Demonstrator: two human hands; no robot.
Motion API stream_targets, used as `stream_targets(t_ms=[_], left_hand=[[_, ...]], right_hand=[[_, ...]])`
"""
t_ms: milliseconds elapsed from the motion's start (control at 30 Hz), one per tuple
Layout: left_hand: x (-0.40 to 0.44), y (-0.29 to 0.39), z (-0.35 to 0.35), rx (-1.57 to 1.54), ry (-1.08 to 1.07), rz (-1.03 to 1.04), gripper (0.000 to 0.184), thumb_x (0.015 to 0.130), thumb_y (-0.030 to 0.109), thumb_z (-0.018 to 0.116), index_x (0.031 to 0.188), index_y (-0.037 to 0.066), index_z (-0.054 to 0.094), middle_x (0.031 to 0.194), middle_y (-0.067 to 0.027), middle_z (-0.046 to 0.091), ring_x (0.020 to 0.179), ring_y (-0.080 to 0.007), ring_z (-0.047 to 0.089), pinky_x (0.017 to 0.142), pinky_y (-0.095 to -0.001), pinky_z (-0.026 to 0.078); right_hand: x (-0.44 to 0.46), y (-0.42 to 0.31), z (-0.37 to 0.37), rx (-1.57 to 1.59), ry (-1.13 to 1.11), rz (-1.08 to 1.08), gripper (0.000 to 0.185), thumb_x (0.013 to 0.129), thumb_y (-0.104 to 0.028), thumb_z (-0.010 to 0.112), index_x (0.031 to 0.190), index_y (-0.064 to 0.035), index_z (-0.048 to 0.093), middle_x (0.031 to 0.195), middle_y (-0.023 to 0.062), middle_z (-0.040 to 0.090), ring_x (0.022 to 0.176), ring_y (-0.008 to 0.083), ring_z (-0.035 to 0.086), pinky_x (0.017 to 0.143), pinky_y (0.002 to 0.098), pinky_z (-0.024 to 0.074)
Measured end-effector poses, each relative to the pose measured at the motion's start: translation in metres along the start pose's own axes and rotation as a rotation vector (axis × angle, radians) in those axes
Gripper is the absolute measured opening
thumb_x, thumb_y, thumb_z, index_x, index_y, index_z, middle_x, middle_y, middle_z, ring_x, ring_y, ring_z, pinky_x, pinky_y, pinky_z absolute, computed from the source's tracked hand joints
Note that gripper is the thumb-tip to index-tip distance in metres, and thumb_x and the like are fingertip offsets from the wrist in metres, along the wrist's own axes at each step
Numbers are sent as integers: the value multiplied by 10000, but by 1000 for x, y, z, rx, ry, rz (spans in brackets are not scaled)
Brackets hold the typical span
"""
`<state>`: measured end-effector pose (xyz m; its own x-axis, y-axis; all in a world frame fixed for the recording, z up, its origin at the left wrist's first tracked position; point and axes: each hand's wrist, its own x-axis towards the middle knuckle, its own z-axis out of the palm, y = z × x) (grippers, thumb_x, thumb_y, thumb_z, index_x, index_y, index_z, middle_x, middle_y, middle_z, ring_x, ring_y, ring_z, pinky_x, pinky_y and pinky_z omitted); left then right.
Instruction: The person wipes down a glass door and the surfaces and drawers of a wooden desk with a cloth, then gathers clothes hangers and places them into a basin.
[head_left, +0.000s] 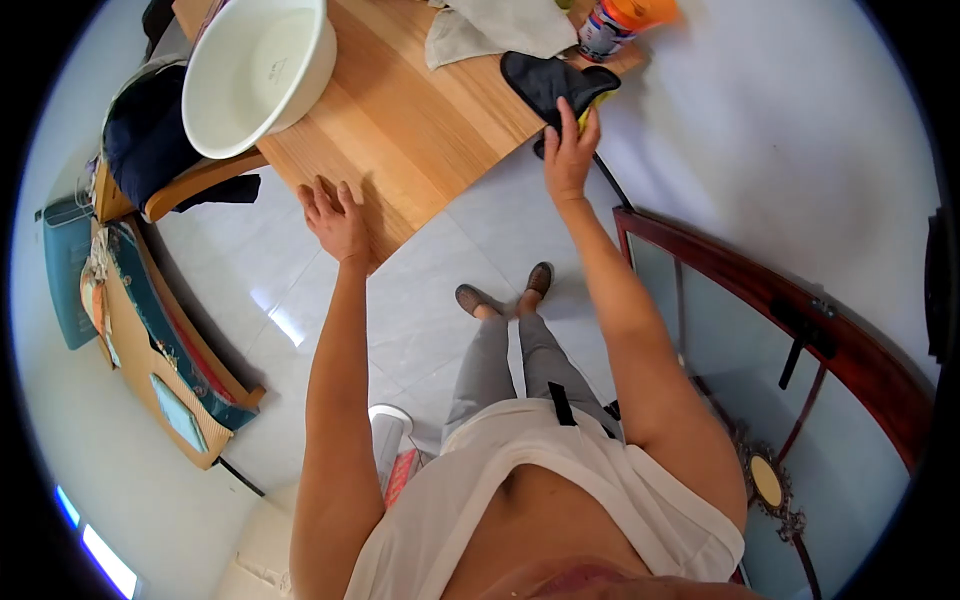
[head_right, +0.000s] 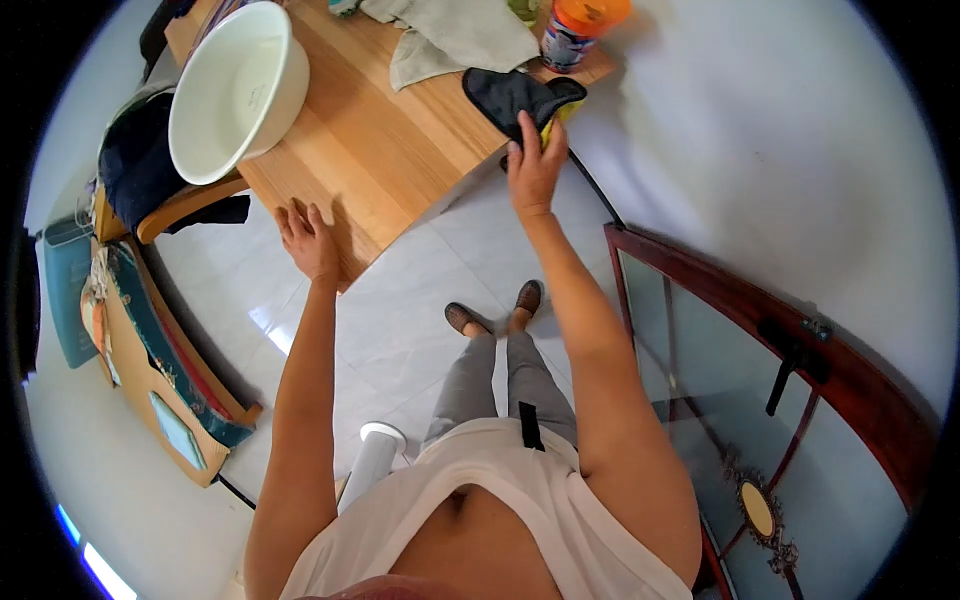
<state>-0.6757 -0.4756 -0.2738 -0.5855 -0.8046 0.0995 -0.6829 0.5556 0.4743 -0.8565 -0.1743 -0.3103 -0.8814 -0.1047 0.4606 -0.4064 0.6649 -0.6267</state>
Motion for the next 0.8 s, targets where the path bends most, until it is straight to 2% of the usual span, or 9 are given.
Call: stream_targets(t_ms=[133,200,300,400,533,633,667,733,800], left_hand=[[-2,14,-9,-27,-29,-30,599,935,488,486,1414,131,437,1541,-132,263,1382,-330,285,1110,-420,304],[-5,12,-10,-23,-36,-29,606,936,496,479,1415,128,435,1541,-133,262,1382,-331,287,1107,-417,305],[0,11,-7,-24,-27,-17,606,940,501,469,1412,123,440,1538,-141,264,1379,-335,292,1105,-415,303],[-3,9,-8,-53,-20,-2,586,951,487,460,1393,103,464,1526,-161,283,1374,-341,304,1108,-416,292],[2,-10,2,-232,24,79,530,976,430,452,1306,27,547,1492,-188,336,1371,-333,324,1114,-397,280],[-5,0,-8,-436,21,2,497,987,393,462,1259,-6,581,1488,-167,354,1366,-302,346,1107,-364,286],[-5,1,-11,-510,5,-16,495,986,384,472,1257,-17,579,1487,-160,358,1365,-287,348,1105,-356,287],[-7,-1,-10,-659,-27,-48,493,983,366,491,1253,-39,574,1485,-144,367,1364,-258,353,1102,-340,287],[-7,-10,-7,-642,-22,11,449,979,298,529,1251,-58,570,1475,-138,383,1352,-229,359,1100,-324,282]], right_hand=[[-38,-42,19,273,-19,202,545,940,-170,528,1456,-103,365,1448,309,239,1345,474,246,1099,498,228],[-48,-72,20,356,-74,360,591,1009,-282,394,1513,-59,181,1507,296,176,1389,478,161,1124,487,172],[-32,-62,31,520,68,471,595,1027,-329,333,1508,-24,160,1529,240,210,1424,415,141,1148,474,96],[0,-21,34,730,197,524,652,1024,-427,311,1520,-42,136,1562,191,162,1431,315,182,1154,396,135],[20,7,34,1088,227,667,740,1000,-514,360,1529,-63,105,1572,131,168,1423,265,194,1148,347,139],[-6,4,57,1020,201,583,763,1000,-522,345,1515,-10,112,1578,157,139,1443,268,158,1161,356,116],[-28,10,80,808,144,717,770,1006,-506,326,1489,57,122,1579,202,94,1462,294,96,1176,379,79],[-91,-11,103,681,4,508,660,1032,-386,317,1481,61,131,1568,248,51,1465,350,14,1185,414,31],[-156,-28,142,483,-117,417,633,992,-343,432,1414,87,241,1538,295,98,1431,430,101,1164,512,74]])
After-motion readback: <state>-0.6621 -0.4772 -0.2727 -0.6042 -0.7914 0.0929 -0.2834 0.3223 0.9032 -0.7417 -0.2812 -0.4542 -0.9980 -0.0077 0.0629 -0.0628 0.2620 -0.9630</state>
